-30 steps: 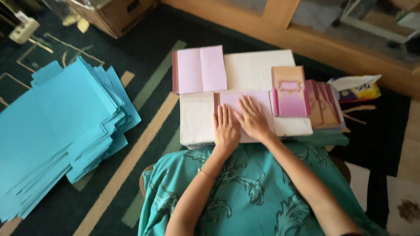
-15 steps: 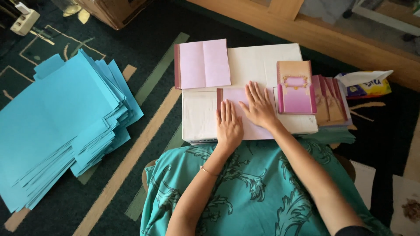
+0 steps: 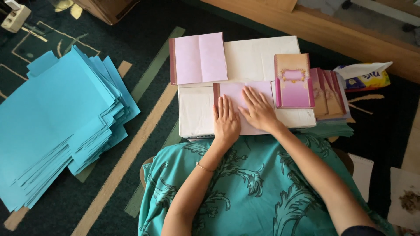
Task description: A person is manually folding and creasing sheets of paper, then stacking them on a white box.
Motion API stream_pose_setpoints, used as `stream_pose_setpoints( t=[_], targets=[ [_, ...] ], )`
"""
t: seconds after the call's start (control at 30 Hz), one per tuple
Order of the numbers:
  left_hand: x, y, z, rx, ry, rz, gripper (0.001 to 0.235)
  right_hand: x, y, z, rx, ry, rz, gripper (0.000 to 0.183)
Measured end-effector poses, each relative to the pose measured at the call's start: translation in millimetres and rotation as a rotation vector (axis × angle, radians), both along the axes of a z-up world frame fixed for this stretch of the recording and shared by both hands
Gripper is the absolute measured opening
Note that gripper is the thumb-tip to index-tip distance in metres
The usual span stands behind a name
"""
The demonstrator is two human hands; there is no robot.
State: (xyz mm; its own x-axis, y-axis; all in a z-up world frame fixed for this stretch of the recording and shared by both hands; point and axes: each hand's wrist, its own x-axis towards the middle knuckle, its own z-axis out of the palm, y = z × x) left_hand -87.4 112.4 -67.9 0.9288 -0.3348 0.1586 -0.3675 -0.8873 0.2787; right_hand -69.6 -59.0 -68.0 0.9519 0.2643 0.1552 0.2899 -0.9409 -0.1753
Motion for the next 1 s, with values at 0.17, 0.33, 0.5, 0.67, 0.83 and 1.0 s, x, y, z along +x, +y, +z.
stream_pose_setpoints(
  t=[0.17,0.33,0.5,0.67,0.83,1.0],
  targets=[
    [-2,1,7,0.005,0.034,-0.006,0.062,23,2,3,0.016,-0.042,-0.037,0.067],
    [0,1,7,-0.016,-0.002,-0.016,0.062,21,3,3,0.015,-0.073,-0.026,0.067],
    [1,3,1,-0.055,-0.023,-0.050,0.061,-10,4,9,0.029,-0.020,0.048,0.066],
    [-3,8,-10,-0.108,-0.130,-0.118,0.062,8,-1,2,-0.008,-0.063,0.025,0.069],
    [-6,29,-6,-0.149,-0.250,-0.322,0.059,26,2,10,-0.012,-0.050,-0.016,0.069],
    [-11,49,-8,-0.169,-0.221,-0.621,0.055,34,-8,-3,0.024,-0.028,0.019,0.068]
  ],
)
